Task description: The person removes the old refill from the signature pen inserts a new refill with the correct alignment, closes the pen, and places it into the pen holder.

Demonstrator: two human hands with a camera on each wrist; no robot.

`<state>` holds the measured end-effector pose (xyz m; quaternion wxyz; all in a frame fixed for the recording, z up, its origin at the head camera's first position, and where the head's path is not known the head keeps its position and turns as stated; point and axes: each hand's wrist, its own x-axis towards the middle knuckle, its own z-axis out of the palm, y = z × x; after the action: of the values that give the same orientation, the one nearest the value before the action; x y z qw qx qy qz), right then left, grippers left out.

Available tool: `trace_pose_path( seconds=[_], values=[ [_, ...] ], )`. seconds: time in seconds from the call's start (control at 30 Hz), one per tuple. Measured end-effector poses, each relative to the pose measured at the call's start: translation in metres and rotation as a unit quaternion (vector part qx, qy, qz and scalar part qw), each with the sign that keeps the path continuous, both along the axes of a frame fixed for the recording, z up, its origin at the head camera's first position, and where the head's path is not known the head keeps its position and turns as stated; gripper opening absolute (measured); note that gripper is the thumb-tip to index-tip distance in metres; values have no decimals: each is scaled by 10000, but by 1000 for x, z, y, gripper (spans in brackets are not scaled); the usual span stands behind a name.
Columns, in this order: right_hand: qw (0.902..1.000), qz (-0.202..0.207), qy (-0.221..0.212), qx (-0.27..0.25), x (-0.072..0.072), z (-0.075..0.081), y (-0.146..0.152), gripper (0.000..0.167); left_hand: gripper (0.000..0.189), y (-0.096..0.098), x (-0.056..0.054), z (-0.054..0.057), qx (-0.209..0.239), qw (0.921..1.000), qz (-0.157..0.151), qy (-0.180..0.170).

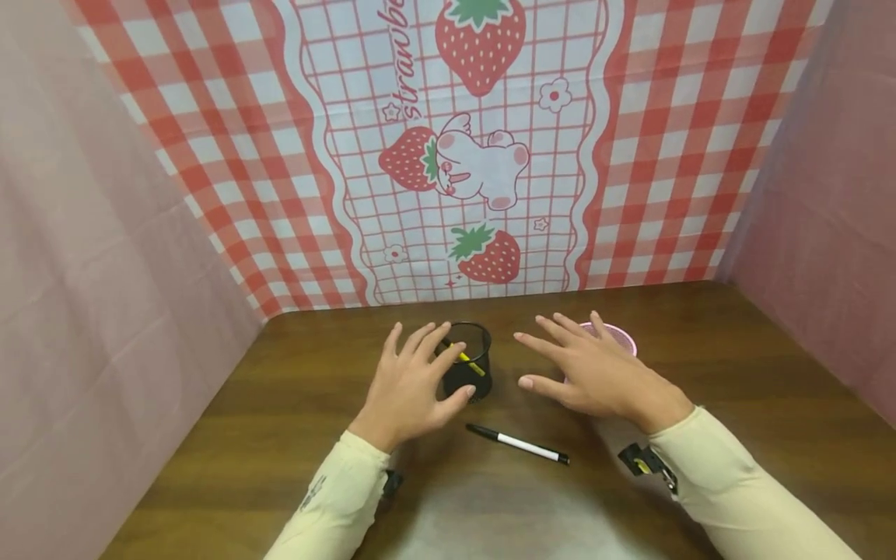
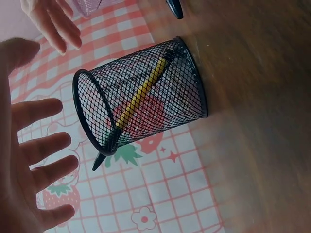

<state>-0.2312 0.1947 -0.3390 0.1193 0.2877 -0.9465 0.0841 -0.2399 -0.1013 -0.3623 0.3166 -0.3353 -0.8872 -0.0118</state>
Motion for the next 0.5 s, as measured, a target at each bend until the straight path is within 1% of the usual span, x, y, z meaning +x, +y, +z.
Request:
trace_pose_path(
  seconds=[0.13, 0.37, 0.5],
  values=[
    [9999, 157, 39, 37, -1, 0, -4, 73, 56, -3, 1, -1, 151, 9998, -99, 40],
    [9991, 392, 183, 8, -2, 0, -7, 71, 54, -4, -1, -1, 100, 9999, -96, -2],
    [9985, 494, 233, -9, -3, -2, -7, 71, 51, -2, -1, 0, 60, 9999, -150, -30]
  ],
)
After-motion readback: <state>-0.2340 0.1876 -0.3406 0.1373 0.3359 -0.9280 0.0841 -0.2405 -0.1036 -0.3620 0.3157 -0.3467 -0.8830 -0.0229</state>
